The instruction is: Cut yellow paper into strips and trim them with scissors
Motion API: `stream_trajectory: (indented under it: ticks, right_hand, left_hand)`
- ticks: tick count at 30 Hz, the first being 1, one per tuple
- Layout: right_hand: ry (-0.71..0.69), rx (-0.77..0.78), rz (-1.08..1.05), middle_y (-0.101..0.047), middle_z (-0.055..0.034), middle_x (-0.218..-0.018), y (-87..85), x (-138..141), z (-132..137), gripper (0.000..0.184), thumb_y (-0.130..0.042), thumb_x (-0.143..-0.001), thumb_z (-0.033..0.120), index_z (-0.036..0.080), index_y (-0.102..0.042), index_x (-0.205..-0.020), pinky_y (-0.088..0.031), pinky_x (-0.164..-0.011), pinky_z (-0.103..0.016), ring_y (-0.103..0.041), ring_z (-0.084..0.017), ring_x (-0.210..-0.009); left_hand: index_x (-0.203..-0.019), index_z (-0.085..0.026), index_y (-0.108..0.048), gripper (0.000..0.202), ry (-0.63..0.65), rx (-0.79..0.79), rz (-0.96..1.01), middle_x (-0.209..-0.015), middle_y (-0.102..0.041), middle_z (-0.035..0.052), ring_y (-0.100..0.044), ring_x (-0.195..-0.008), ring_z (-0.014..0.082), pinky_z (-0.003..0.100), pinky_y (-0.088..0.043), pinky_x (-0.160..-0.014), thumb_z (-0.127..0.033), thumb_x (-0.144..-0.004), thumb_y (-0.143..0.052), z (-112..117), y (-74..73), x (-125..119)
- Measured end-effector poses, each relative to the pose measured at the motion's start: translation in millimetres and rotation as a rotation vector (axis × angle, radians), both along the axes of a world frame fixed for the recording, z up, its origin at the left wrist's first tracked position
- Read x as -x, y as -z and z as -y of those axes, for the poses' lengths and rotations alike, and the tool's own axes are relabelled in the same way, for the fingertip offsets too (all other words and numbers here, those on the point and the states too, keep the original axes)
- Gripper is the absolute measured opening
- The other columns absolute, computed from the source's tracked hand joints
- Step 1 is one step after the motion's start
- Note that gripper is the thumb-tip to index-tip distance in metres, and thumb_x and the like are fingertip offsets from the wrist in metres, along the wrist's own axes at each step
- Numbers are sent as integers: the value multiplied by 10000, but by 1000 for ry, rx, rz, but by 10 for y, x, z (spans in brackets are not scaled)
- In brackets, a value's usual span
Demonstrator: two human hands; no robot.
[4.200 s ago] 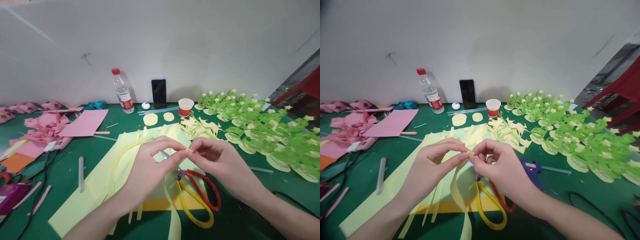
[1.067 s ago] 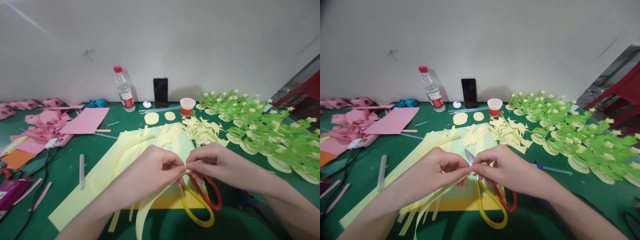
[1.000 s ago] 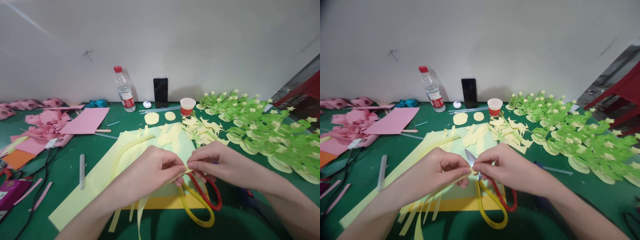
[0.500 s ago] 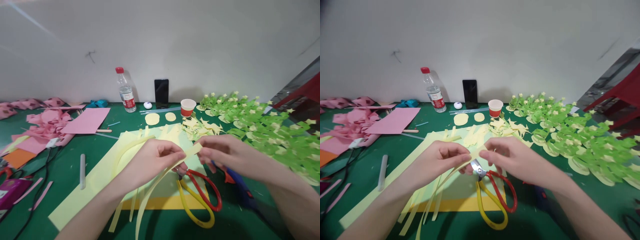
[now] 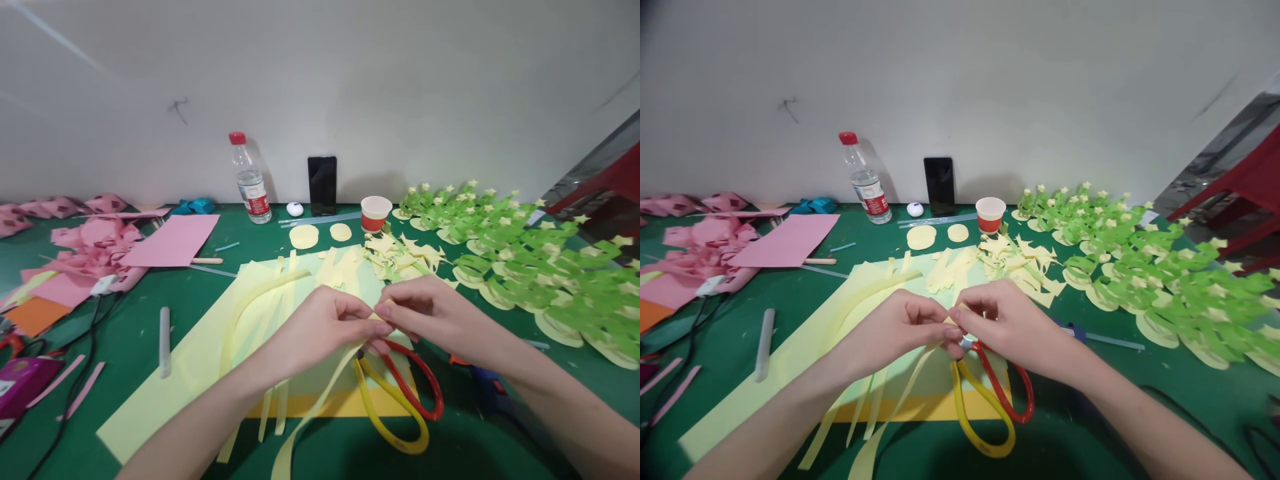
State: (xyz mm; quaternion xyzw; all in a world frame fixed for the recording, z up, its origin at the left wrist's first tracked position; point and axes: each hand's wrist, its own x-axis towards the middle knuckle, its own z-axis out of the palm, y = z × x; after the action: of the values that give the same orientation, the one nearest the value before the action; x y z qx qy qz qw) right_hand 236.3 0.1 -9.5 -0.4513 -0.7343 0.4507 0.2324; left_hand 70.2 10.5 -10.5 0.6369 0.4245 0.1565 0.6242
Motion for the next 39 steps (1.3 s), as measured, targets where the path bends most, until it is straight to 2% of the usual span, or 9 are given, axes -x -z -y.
stream_trajectory:
  ticks: [6,10,15,20,25,34,39]
  right_hand:
    - [20,92,-50,-309,50,-461,-45,-103,-10,314,-468,-766,290,166,-409,-484,-206,-410,-227,-280,-61,-435]
    - [83,185,-171,-319,52,-415,-64,-222,-44,335,-521,-739,304,169,-427,-447,-197,-387,-231,-292,-59,-397]
    - [220,229,-283,-371,28,-407,-120,-323,-92,316,-564,-681,276,168,-472,-398,-207,-359,-227,-317,-64,-389]
    - [319,206,-380,-398,18,-409,-168,-383,-120,261,-592,-638,227,175,-528,-391,-219,-361,-234,-318,-63,-394]
    - [381,170,-405,-418,13,-405,-188,-443,-125,241,-600,-634,195,187,-574,-394,-253,-372,-233,-329,-58,-398]
    - [419,179,-441,-472,8,-408,-176,-481,-113,169,-647,-619,196,217,-649,-451,-292,-373,-232,-375,-58,-386]
    - [444,163,-467,-467,16,-388,-204,-468,-100,170,-640,-606,154,204,-648,-443,-258,-338,-209,-387,-50,-360]
  left_hand:
    - [-665,-171,-676,253,85,28,46,-699,-711,-10,-620,-709,130,202,-439,-674,-371,-767,-560,6,-42,18]
    - [-659,-183,-686,232,145,19,49,-686,-708,-26,-626,-718,115,180,-435,-695,-328,-781,-553,5,-103,49]
    - [-659,-179,-673,214,161,112,100,-704,-718,-9,-642,-714,126,195,-447,-653,-308,-779,-552,11,-117,88]
    - [-674,-148,-656,267,103,123,84,-690,-713,37,-634,-658,150,217,-428,-560,-393,-748,-580,16,-94,94]
    - [-593,-153,-618,197,11,162,154,-479,-616,-46,-626,-548,103,188,-455,-578,-301,-723,-633,33,-107,74]
    - [-571,-148,-621,187,-32,185,174,-508,-626,-47,-615,-539,73,131,-459,-506,-267,-712,-653,71,-142,68]
    - [-574,-147,-629,167,-48,188,163,-536,-655,-38,-583,-499,43,108,-453,-497,-246,-703,-664,85,-144,83]
